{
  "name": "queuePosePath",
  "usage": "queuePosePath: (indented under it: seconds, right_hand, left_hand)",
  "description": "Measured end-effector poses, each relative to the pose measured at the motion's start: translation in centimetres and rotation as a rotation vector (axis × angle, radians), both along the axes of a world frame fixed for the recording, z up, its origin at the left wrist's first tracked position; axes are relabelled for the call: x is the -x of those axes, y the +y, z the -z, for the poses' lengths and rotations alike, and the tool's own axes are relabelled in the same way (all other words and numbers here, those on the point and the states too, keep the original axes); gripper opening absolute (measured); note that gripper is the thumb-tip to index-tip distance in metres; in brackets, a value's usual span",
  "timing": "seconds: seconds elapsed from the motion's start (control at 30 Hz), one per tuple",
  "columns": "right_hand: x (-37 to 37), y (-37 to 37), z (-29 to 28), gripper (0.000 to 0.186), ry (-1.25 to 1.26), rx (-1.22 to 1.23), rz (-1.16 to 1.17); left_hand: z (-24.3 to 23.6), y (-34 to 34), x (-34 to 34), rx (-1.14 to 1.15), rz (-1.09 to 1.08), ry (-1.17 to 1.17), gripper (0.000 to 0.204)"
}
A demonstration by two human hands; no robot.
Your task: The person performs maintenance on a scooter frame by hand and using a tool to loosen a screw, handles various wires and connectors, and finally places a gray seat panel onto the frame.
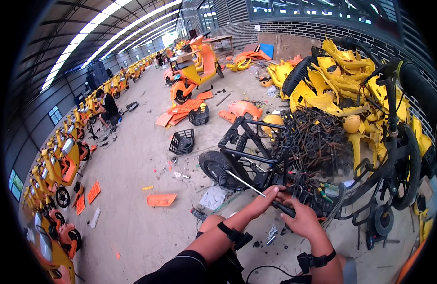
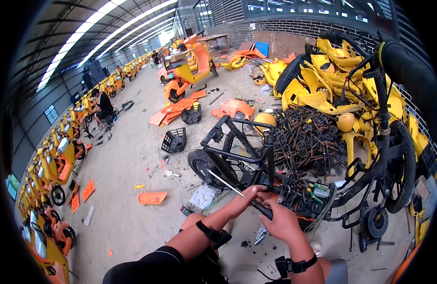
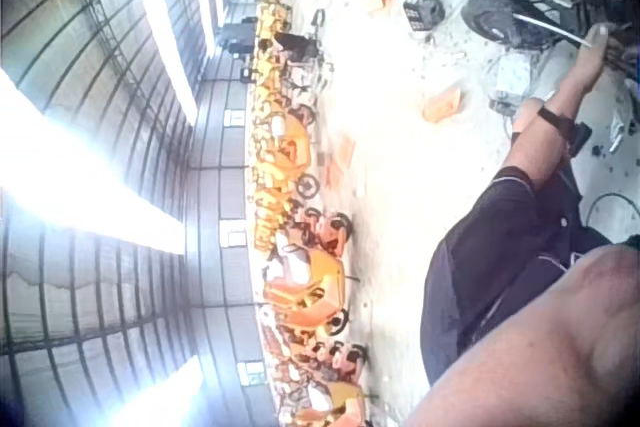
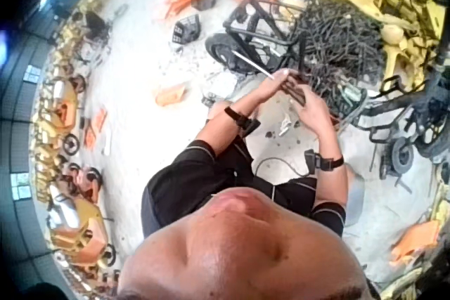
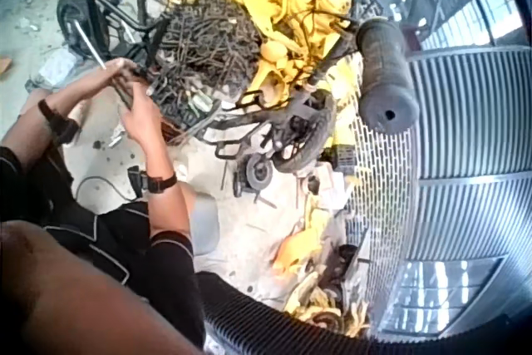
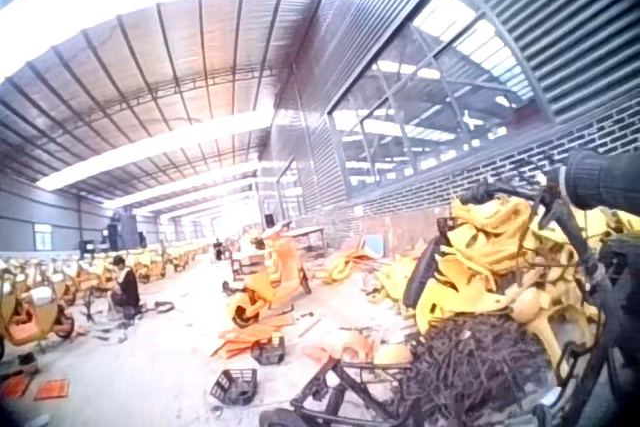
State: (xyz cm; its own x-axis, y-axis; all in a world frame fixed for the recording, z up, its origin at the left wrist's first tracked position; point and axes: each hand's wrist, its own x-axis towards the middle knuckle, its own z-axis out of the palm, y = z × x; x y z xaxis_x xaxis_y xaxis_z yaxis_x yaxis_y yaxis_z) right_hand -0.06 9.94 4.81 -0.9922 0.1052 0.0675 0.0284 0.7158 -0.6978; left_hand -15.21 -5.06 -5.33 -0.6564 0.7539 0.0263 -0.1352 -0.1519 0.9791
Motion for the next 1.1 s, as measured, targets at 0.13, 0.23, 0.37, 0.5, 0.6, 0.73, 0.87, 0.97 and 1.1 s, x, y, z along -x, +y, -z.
queuePosePath:
  seconds: [0.13,0.23,0.37,0.5,0.6,0.73,0.87,0.97,1.1]
  right_hand:
    - [1.2,-3.0,-1.9,0.037,0.37,0.03,0.16]
    - [1.0,-4.8,-3.9,0.034,0.657,0.018,0.079]
    - [-2.1,-5.4,-6.3,0.035,0.795,-0.034,0.059]
    - [-1.7,-3.3,-3.5,0.035,0.525,-0.158,0.12]
    - [-0.1,-0.1,2.1,0.036,0.378,-0.144,0.2]
    - [0.2,2.5,3.1,0.034,0.344,-0.171,0.223]
    - [0.5,2.0,3.4,0.032,0.279,-0.208,0.198]
    - [0.8,1.4,3.6,0.032,0.164,-0.211,0.174]
    - [1.0,1.2,4.3,0.031,0.07,-0.224,0.13]
  left_hand:
    - [-1.6,0.1,-1.5,-0.074,-0.108,0.39,0.091]
    - [-0.2,0.0,-1.6,-0.096,-0.075,0.429,0.06]
    - [2.3,1.7,-1.7,-0.056,-0.009,0.375,0.06]
    - [-1.7,1.1,-2.9,0.131,0.05,0.672,0.047]
    - [0.5,1.8,-2.1,0.481,0.181,0.633,0.034]
    - [2.0,2.1,-2.5,0.64,0.269,0.776,0.033]
    - [2.5,1.0,-2.5,0.752,0.357,0.827,0.039]
    - [2.0,0.6,-2.9,0.824,0.335,0.812,0.041]
    - [3.0,-0.3,-2.6,0.841,0.315,0.826,0.042]
